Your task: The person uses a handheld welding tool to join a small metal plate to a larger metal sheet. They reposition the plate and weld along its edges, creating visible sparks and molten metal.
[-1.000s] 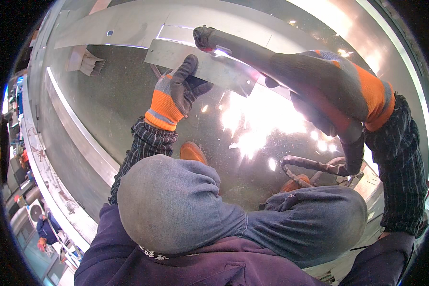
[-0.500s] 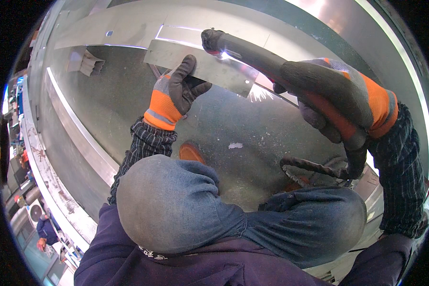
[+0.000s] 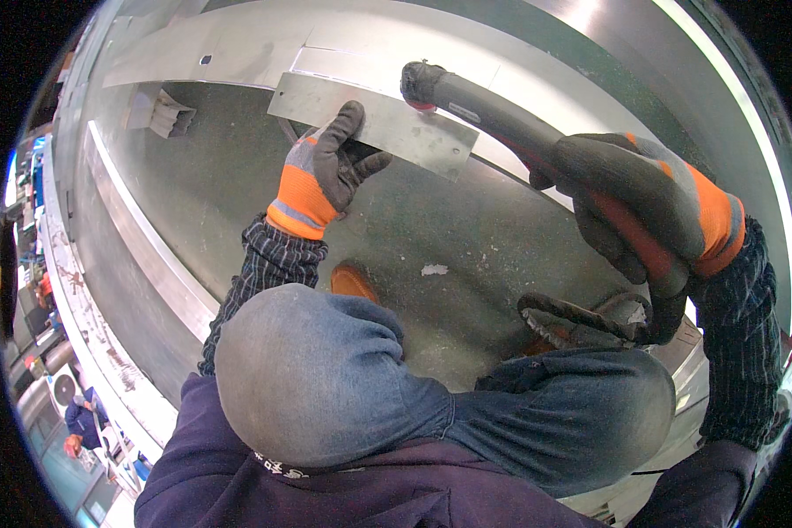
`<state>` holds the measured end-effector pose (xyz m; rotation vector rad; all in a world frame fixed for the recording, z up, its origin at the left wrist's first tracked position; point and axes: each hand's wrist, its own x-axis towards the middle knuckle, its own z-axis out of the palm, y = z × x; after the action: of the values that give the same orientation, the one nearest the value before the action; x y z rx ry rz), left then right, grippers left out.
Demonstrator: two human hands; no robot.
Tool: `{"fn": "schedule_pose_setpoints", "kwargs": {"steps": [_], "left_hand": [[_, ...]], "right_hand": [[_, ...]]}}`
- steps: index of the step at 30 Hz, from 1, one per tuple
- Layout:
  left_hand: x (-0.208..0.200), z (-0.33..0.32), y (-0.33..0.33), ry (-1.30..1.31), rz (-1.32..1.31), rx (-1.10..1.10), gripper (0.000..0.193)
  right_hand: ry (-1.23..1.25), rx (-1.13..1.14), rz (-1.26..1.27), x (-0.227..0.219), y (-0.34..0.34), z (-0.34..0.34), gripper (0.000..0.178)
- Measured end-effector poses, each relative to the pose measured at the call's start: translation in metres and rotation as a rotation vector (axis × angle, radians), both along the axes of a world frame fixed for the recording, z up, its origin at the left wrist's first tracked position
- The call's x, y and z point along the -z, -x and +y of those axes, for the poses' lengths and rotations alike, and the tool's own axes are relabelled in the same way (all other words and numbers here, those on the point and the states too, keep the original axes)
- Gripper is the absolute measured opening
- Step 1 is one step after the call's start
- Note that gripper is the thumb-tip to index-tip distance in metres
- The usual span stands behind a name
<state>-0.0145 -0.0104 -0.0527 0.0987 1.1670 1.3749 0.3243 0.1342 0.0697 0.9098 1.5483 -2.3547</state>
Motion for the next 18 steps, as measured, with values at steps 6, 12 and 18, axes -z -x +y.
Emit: {"fn": "schedule_pose_setpoints", "kwargs": {"steps": [6, 12, 18], "left_hand": [[0.0, 0.001, -0.002, 0.025, 0.046, 0.044, 0.037], [-0.003, -0.001, 0.0, 0.021, 0.044, 0.08, 0.037], [0.01, -0.004, 0.003, -0.024, 0.149, 0.167, 0.05]], "right_hand": [[-0.026, 0.073, 0.083, 0.012, -0.013, -0.006, 0.07], [-0.008, 0.028, -0.026, 0.003, -0.01, -0.004, 0.075], [-0.084, 0.018, 0.035, 0.006, -0.019, -0.006, 0.076]]}}
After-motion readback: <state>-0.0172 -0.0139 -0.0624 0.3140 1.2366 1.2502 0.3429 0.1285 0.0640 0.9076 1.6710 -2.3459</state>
